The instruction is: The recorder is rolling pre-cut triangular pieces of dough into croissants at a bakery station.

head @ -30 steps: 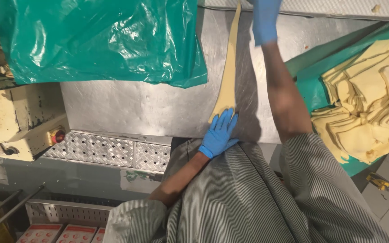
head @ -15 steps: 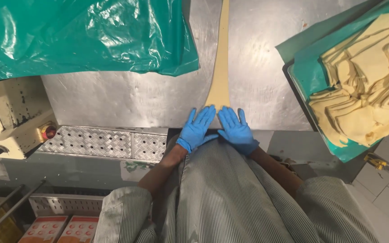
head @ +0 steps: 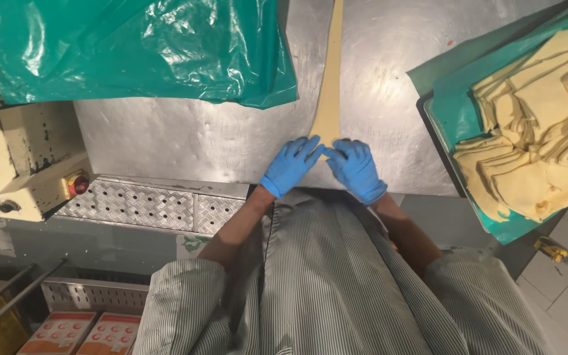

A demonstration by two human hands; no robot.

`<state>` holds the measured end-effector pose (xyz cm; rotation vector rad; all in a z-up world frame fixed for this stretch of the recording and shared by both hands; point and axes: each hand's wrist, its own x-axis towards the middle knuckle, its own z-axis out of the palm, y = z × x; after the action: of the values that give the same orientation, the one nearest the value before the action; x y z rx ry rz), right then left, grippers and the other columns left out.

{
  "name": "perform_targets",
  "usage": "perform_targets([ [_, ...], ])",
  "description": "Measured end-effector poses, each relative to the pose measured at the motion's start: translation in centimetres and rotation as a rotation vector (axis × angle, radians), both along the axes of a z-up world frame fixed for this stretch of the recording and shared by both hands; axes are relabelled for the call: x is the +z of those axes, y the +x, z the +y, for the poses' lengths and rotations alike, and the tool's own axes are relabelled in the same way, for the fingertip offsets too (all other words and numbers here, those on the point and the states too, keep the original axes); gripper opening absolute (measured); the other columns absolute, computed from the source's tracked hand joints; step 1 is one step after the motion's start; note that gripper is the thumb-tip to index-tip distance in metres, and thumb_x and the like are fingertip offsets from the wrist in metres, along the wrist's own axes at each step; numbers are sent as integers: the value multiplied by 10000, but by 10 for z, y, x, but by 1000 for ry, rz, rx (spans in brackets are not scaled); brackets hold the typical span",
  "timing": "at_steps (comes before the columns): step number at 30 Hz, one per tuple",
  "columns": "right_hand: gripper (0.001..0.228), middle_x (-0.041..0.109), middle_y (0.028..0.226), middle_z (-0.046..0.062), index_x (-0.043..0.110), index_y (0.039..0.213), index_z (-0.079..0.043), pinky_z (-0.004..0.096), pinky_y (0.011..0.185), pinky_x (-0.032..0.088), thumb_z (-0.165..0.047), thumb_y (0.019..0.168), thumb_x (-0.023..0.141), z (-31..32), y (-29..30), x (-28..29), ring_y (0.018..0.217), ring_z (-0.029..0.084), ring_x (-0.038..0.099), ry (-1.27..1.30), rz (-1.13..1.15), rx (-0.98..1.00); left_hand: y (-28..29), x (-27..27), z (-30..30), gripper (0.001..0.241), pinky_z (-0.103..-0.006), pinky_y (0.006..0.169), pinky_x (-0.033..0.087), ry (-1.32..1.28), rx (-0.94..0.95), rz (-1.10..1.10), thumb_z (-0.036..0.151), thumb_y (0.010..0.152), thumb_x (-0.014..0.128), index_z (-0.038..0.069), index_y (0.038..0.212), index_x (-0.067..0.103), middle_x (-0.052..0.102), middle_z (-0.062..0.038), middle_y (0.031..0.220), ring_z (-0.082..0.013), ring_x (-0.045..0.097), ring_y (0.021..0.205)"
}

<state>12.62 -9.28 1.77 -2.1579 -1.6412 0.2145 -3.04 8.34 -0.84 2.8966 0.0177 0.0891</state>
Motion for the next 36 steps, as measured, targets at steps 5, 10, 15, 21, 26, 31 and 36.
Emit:
perform_targets([
  [5, 429, 561, 1189, 63, 633, 1268, -151, 415, 967, 485, -145, 869, 790, -8, 21, -19, 1079, 281, 575, 109, -42, 167, -2, -30, 9, 375, -391, 1035, 515, -200, -98, -119, 194, 982, 630, 111, 1342, 564, 549, -52, 1477, -245, 556, 1243],
  [10, 430, 571, 1121, 72, 625, 1243, -125, 418, 893, 482, -174, 855, 803, -17, 14, -23, 1025, 276, 570, 188, 31, 229, 12, 53, -2, 627, -473, 980, 485, -232, 26, -259, 405, 809, 662, 37, 1315, 629, 578, -133, 1355, -300, 559, 1192],
  [15, 304, 606, 1198, 8, 614, 1218, -162, 413, 983, 497, -201, 946, 744, -14, -4, 6, 1078, 247, 597, 145, 189, 55, 29, 42, -36, 439, -412, 985, 549, -412, 379, -145, 186, 922, 694, 72, 1346, 695, 679, -86, 1262, -275, 659, 1127],
  [21, 510, 656, 1215, 79, 584, 1336, -68, 437, 983, 505, -472, 1035, 504, 30, -23, 87, 1058, 249, 620, 388, 1764, -777, 24, 70, -61, 301, -323, 809, 588, -1851, 960, -319, 22, 1006, 683, -53, 1297, 664, 739, -143, 1140, -211, 702, 964],
  [26, 733, 658, 1308, 200, 523, 1381, 37, 445, 1039, 505, -546, 939, 480, 77, 17, 96, 1182, 323, 655, 384, 2620, -574, 22, 101, -68, 350, -341, 825, 633, -2303, 1007, -445, 33, 896, 663, -4, 1244, 649, 718, -94, 1164, -195, 735, 1013],
  [31, 471, 662, 1292, 181, 562, 1397, 55, 446, 1041, 552, -272, 1058, 575, 86, 69, 69, 1122, 292, 678, 194, 2125, -511, 24, 125, -69, 97, -314, 850, 606, -2280, 1124, -533, 119, 1016, 621, 33, 980, 648, 715, -58, 1008, -144, 705, 933],
  [36, 436, 684, 1301, 154, 568, 1407, 27, 427, 974, 578, -243, 1064, 576, 119, 156, 60, 1114, 265, 693, 242, 2045, -480, 7, 96, -98, 136, -255, 800, 547, -2269, 986, -650, 83, 1049, 671, 59, 925, 623, 648, 12, 908, -61, 609, 844],
])
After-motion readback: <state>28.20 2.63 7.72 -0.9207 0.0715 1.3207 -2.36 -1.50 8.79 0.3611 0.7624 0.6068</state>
